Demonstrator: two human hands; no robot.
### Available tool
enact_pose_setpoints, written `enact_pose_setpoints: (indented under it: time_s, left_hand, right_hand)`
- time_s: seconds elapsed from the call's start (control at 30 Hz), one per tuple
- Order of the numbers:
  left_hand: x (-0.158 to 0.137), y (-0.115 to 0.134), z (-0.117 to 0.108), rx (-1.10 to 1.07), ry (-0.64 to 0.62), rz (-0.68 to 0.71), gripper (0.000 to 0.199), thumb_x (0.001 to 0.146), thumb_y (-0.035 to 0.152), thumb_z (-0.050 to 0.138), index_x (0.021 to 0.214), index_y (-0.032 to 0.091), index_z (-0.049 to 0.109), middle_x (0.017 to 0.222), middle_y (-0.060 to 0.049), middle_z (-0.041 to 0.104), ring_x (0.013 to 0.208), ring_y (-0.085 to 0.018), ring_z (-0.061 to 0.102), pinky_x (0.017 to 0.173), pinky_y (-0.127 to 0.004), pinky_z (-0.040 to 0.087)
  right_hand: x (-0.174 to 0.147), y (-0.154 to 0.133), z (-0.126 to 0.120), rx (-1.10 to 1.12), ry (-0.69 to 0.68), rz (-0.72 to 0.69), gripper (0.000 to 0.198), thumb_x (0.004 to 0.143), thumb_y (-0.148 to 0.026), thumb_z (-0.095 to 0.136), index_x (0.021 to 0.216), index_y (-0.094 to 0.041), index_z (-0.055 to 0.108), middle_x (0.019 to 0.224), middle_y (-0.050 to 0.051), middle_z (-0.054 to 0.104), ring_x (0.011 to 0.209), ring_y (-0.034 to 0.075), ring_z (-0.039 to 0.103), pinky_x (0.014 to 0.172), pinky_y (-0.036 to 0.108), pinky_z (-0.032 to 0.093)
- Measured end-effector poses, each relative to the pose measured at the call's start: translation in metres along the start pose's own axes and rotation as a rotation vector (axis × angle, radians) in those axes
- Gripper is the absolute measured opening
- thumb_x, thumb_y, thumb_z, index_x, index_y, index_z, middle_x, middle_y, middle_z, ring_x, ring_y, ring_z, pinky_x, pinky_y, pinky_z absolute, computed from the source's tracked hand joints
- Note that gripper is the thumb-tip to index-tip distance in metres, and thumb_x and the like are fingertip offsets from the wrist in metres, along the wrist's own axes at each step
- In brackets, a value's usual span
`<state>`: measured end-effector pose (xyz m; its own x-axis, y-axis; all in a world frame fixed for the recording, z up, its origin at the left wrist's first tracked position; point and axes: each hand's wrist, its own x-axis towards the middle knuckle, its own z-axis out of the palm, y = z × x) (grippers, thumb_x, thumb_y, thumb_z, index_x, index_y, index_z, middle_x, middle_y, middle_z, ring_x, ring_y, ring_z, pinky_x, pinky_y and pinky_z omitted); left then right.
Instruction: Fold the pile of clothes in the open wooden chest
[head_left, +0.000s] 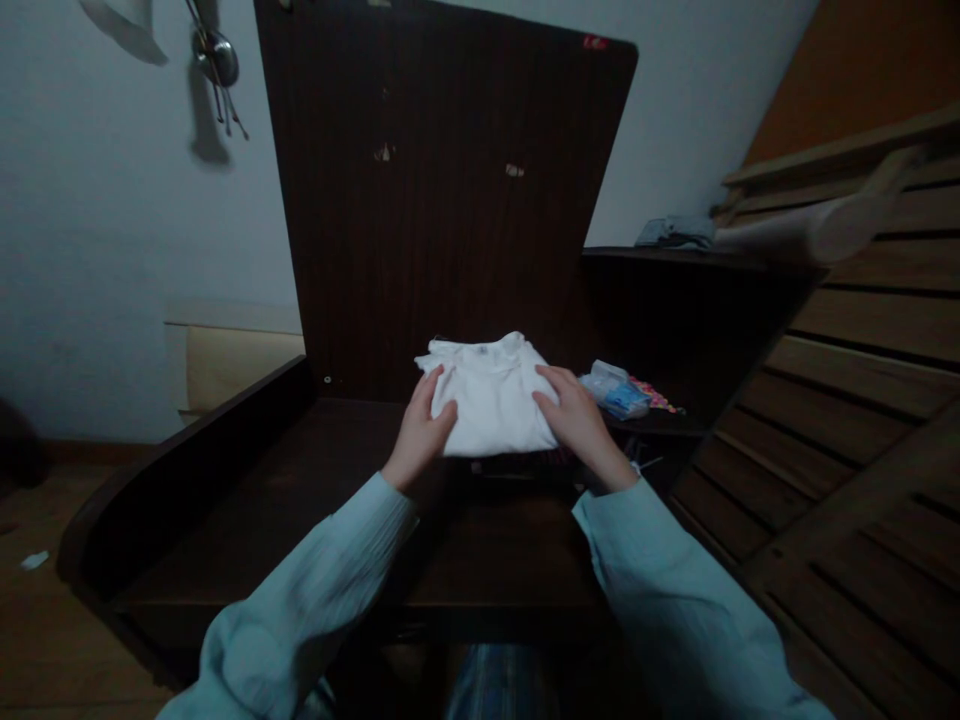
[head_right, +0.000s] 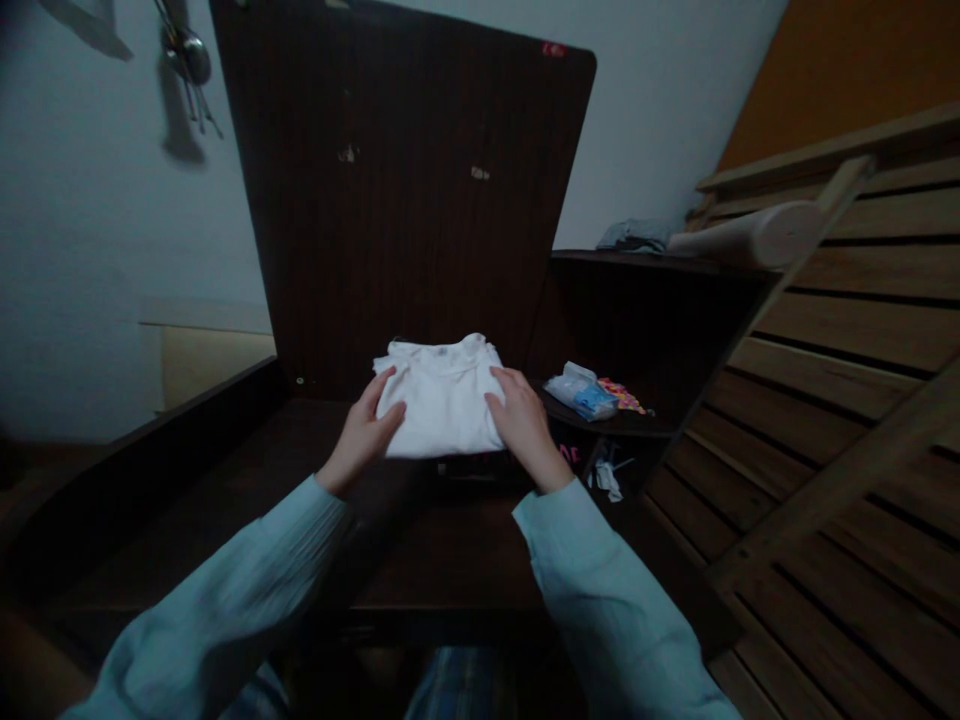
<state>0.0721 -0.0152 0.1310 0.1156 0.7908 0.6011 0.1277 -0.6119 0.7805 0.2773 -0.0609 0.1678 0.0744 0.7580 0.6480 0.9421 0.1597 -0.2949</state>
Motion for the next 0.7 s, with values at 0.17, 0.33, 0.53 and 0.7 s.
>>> enact_pose_setpoints:
  time_s: [0.17,0.33,0.53,0.7]
  left_hand:
    - [0.044,-0.015,0.073,0.032,-0.182,-0.064,0.057,0.069,0.014,0.052,0.123,0.010,0.037,0.129,-0.015,0.039,0.120,-0.024,0.035,0.101,-0.037,0.026]
    - [0.038,-0.064,0.067,0.155,-0.154,-0.328,0.058,0.070,0.023,0.055,0.121,0.004,0.035,0.127,-0.023,0.037,0.119,-0.028,0.036,0.098,-0.039,0.028]
    - [-0.005,-0.109,-0.019,0.184,0.062,-0.422,0.045,0.075,0.023,0.045,0.117,0.011,0.037,0.113,-0.016,0.049,0.103,-0.020,0.051,0.088,-0.034,0.040]
    - [-0.039,-0.110,-0.076,0.355,0.065,-0.266,0.051,0.075,0.028,0.046,0.122,0.013,0.035,0.122,-0.015,0.043,0.115,-0.021,0.041,0.097,-0.037,0.032]
  right_hand:
    - [0.022,0.072,-0.016,-0.186,-0.096,0.200,0.044,0.074,-0.024,0.046,0.115,-0.011,0.049,0.113,0.013,0.053,0.106,0.024,0.048,0.091,0.035,0.035]
    - [0.004,0.112,-0.002,-0.280,-0.117,0.361,0.062,0.074,-0.042,0.048,0.122,-0.003,0.039,0.124,0.022,0.042,0.114,0.030,0.039,0.091,0.039,0.033]
    - [-0.023,0.082,0.036,-0.146,0.146,0.229,0.050,0.079,-0.036,0.038,0.117,-0.004,0.043,0.121,0.019,0.045,0.115,0.027,0.037,0.095,0.041,0.029]
    - [-0.047,0.002,0.091,0.043,0.173,-0.075,0.047,0.083,-0.031,0.031,0.124,-0.009,0.034,0.126,0.013,0.042,0.119,0.018,0.033,0.099,0.035,0.027]
